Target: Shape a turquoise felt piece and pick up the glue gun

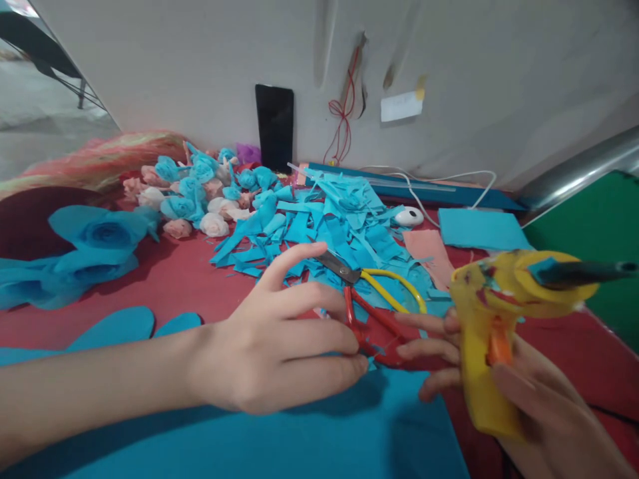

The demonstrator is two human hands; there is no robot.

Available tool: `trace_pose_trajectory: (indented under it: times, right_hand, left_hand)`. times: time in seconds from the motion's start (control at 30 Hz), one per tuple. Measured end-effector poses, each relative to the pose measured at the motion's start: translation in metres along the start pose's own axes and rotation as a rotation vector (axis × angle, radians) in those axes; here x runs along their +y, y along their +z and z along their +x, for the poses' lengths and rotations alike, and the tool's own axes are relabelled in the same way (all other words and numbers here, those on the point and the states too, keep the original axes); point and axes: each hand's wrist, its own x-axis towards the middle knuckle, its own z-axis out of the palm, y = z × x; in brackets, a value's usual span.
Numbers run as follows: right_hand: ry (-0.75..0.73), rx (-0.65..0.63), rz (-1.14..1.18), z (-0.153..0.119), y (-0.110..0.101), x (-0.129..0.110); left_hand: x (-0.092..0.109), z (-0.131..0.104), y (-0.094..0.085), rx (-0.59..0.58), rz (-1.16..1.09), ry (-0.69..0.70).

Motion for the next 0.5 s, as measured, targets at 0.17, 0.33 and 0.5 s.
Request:
trace_pose_trajectory:
  times: [0.17,0.33,0.5]
  right_hand:
    - [0.02,-0.217,0.238,0.001,0.008,0.0]
    - [-0.038,-0.227,0.146,0.0,0.007,0.006]
    - [-0.032,-0.202,0.076,-0.004,0.006,0.014]
  left_hand:
    - [-0.002,-0.003,0.003,0.008,-0.022,0.001]
    - [0.0,0.0,-0.002,0.007,-0.026,-0.05]
    - [0.001,0.001,-0.003,0.004,-0.039,-0.051]
